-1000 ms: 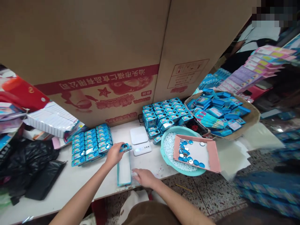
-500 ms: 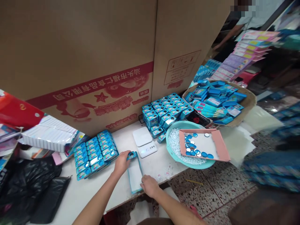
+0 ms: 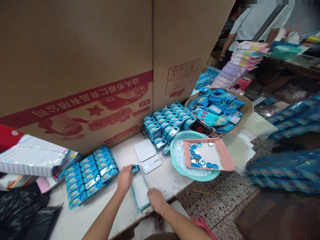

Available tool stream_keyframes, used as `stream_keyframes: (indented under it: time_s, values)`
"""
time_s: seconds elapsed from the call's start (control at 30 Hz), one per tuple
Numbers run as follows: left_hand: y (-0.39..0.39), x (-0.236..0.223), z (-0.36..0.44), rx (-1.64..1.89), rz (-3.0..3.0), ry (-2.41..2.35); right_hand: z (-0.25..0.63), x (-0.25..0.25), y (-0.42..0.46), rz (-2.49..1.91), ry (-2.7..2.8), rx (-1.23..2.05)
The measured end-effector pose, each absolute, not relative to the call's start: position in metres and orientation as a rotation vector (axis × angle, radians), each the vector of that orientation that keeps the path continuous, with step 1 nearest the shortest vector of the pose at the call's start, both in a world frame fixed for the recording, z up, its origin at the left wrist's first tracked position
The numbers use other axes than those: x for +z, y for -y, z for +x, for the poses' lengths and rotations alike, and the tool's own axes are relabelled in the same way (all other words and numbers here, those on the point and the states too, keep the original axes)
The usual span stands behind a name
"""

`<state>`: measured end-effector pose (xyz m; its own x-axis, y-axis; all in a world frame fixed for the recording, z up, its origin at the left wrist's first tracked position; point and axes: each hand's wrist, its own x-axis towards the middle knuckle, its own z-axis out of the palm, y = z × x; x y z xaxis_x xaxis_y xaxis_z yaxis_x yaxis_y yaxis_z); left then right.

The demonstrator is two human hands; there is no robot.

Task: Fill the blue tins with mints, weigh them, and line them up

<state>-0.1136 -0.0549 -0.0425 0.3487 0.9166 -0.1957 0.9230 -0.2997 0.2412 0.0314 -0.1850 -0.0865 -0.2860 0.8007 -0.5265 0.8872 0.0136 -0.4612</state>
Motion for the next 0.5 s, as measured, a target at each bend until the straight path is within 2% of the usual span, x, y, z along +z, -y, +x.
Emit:
stream_keyframes:
  time_s: [0.17, 0.37, 0.5]
  values:
    - [0.049, -0.041, -0.092, 0.226, 2.406, -1.607, 0.053, -0.076, 0.176, 1.813, -2.176, -1.167]
    - [0.008, -0.009, 0.025, 0.543, 2.410, -1.390, 0.117, -0.041, 0.178, 2.086, -2.260, -1.392]
    - [-0.045, 0.004, 0.085, 0.634, 2.396, -1.523, 0.173, -0.027, 0.178, 2.361, -2.177, -1.464]
